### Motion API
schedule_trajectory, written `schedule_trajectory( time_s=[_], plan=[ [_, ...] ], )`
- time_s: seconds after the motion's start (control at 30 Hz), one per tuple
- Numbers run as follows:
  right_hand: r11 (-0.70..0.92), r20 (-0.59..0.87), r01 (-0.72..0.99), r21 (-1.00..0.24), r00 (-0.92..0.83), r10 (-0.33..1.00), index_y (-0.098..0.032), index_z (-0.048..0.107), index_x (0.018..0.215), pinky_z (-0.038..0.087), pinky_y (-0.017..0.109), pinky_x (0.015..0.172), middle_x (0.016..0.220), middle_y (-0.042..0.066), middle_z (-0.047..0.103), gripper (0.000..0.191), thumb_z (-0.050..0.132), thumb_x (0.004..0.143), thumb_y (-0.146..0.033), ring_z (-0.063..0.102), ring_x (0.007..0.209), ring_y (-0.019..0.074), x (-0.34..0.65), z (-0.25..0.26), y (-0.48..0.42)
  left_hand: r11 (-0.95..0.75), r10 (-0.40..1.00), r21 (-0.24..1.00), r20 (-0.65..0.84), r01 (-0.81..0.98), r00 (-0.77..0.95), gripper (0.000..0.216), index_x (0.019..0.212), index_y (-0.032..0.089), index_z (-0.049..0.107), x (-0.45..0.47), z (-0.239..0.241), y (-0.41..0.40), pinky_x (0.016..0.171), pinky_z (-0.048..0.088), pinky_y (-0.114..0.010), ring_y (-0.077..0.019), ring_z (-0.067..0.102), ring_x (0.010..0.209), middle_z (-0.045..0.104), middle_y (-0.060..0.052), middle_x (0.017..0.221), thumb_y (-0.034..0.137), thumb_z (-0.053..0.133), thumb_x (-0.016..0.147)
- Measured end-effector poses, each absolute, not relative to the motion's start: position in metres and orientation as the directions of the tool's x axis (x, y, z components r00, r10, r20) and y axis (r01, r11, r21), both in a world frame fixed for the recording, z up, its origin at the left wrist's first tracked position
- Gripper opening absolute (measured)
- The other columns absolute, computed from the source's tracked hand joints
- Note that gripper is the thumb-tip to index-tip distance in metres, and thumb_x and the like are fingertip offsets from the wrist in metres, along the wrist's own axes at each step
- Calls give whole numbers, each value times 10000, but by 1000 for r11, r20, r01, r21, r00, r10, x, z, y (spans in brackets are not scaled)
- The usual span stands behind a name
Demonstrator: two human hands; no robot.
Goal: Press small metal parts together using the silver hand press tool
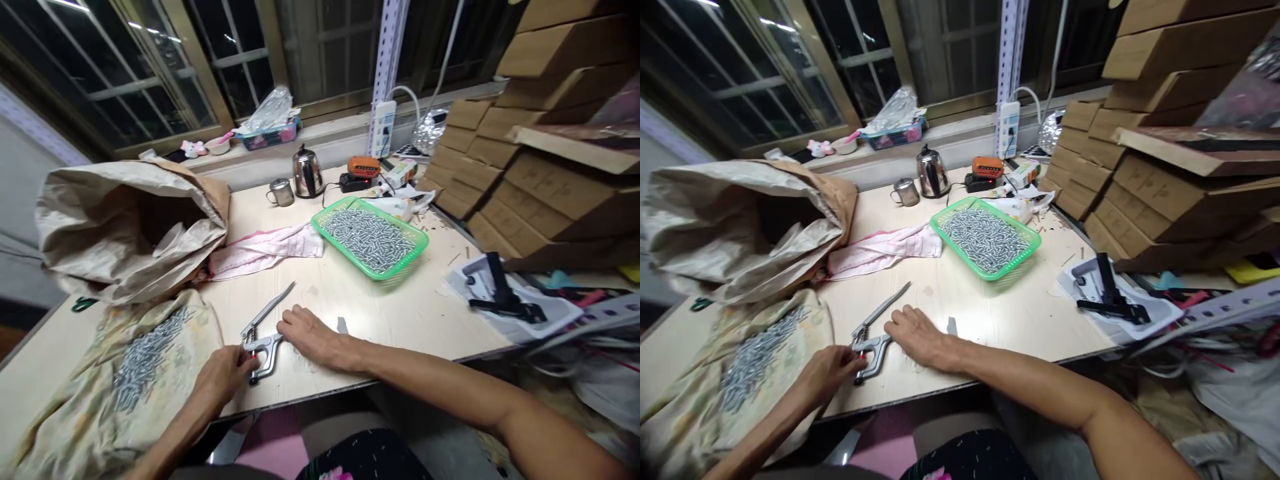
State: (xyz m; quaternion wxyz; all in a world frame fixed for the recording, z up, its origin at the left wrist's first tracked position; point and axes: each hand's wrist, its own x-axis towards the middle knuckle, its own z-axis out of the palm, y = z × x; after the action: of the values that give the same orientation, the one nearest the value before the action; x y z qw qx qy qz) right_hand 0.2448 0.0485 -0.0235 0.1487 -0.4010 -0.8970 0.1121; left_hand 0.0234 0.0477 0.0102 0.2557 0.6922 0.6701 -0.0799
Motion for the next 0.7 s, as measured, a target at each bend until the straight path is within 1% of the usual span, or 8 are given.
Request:
schedule_trajectory(
  time_s=[0.13,0.2,0.3,0.4,0.47,0.57,0.63,0.7],
  plan=[
    [654,190,682,-328,-631,753,-169,557,939,395,319,742,1014,61,572,120,478,934,-79,470,908,209,240,-21,41,53,783,190,-617,980,77,378,545,202,446,22,13,51,558,298,-258,-167,484,538,451,15,500,510,500,758],
    [630,177,700,-336,-610,772,-165,557,943,403,325,738,1017,64,576,137,468,923,-62,468,901,217,237,-22,39,-11,834,99,-548,995,64,335,614,198,521,26,18,49,593,336,-267,-212,585,641,576,-25,597,468,473,806],
    [593,153,725,-351,-581,800,-159,555,945,408,330,739,1022,70,574,157,459,903,-42,464,894,222,233,-22,37,-134,900,-121,-429,984,70,297,757,194,615,29,24,46,641,367,-292,-267,662,824,694,-100,828,340,386,877],
    [557,128,755,-347,-550,825,-150,557,959,409,338,740,1026,78,572,175,457,884,-28,457,892,231,232,-22,38,-175,868,-215,-495,961,47,265,773,188,643,19,28,47,652,390,-301,-278,675,863,711,-125,893,277,407,854],
    [523,117,778,-348,-517,848,-151,559,959,409,341,739,1012,82,576,188,444,887,-21,460,894,237,233,-22,40,-168,850,-174,-525,970,53,255,744,193,652,11,34,52,661,402,-300,-270,675,842,718,-108,868,305,440,832],
    [511,133,779,-364,-500,856,-160,558,955,416,344,740,1016,84,581,169,450,900,-43,471,905,240,233,-22,42,-169,872,36,-461,985,166,350,706,206,672,28,60,65,642,409,-289,-227,645,693,691,-48,691,431,436,836],
    [513,128,777,-364,-504,854,-161,561,958,426,345,758,1032,79,586,149,465,905,-60,482,909,236,231,-22,44,-193,910,208,-328,959,254,388,728,209,704,66,88,79,606,411,-276,-194,598,600,653,-19,603,508,471,816],
    [500,107,797,-339,-495,862,-151,573,968,434,351,774,1032,86,595,149,464,911,-66,496,917,239,229,-25,46,-284,941,354,-73,891,329,374,808,193,736,118,119,95,620,433,-274,-181,589,613,674,-23,656,495,516,814]
  ],
)
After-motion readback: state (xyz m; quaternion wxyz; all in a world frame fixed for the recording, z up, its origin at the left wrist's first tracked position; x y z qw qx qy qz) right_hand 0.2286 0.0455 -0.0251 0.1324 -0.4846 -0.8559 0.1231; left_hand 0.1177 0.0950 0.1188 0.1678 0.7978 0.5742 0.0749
